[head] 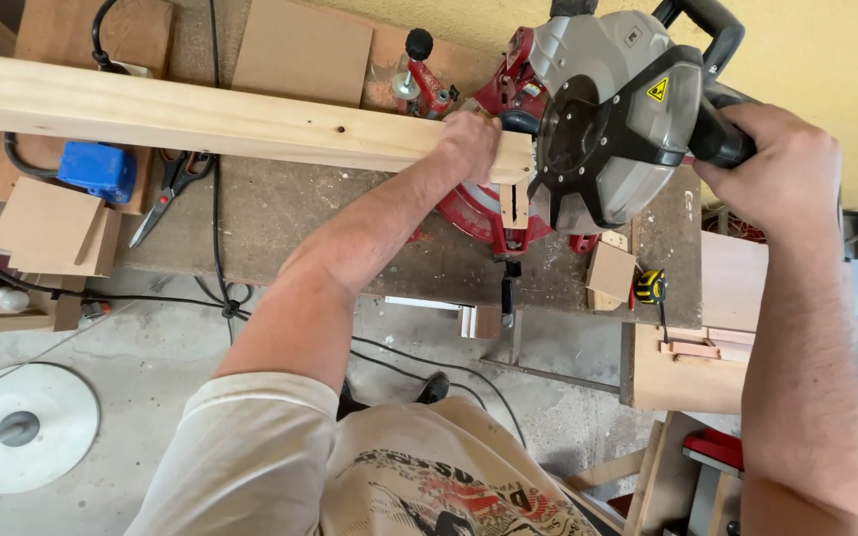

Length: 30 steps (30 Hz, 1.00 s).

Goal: The person uses a table saw to cut a small square piece of wood, then moves to a miter saw to cut the same piece again. They then retrieve a long wooden plank from a storage rack, place it on the miter saw, and cut it. Finally, they measure the plank with a tape measure.

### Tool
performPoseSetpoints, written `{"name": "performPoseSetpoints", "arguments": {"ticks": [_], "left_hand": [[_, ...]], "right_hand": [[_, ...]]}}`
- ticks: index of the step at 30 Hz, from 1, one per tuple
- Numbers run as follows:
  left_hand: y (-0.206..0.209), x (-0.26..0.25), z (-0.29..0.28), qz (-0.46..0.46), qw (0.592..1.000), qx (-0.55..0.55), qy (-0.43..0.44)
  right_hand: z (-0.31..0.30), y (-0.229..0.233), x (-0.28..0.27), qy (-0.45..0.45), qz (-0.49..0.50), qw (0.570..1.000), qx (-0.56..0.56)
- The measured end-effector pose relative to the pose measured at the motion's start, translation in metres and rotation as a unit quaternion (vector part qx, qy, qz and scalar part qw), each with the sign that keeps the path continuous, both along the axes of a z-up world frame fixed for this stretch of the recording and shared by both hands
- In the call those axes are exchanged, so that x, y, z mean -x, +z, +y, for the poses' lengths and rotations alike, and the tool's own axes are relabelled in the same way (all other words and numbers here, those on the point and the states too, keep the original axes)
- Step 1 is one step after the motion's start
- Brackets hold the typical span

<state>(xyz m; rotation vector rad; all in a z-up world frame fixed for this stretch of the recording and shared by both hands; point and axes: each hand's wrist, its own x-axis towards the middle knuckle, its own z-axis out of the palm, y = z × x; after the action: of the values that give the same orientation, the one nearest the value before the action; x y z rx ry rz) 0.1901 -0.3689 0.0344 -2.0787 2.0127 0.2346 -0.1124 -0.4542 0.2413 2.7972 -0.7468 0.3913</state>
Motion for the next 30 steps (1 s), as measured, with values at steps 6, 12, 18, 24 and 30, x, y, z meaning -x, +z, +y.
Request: {"name": "performPoseSetpoints", "arguments": {"ticks": [6,12,18,24,30], "left_hand": [[-0.002,-0.001,-0.003,0.003,1.000,-0.005,-0.010],[-0.005,-0.004,-0.007,-0.013,1.000,0.001,-0.021],[0.000,-0.001,-0.008,-0.045,0.998,-0.024,-0.048],[-0.004,0.001,-0.016,-0.041,0.998,-0.022,-0.042],[-0.010,0.002,-0.032,-0.045,0.997,-0.029,-0.048]], "right_hand": [[0.007,0.006,-0.005,-0.016,0.003,1.000,-0.025],[0.002,0.003,-0.006,-0.010,0.005,1.000,-0.013],[-0.003,-0.003,0.000,-0.015,0.007,1.000,-0.001],[-0.006,-0.006,0.005,0.008,-0.002,1.000,0.022],[-0.003,-0.001,0.002,-0.009,0.003,1.000,0.009]]}}
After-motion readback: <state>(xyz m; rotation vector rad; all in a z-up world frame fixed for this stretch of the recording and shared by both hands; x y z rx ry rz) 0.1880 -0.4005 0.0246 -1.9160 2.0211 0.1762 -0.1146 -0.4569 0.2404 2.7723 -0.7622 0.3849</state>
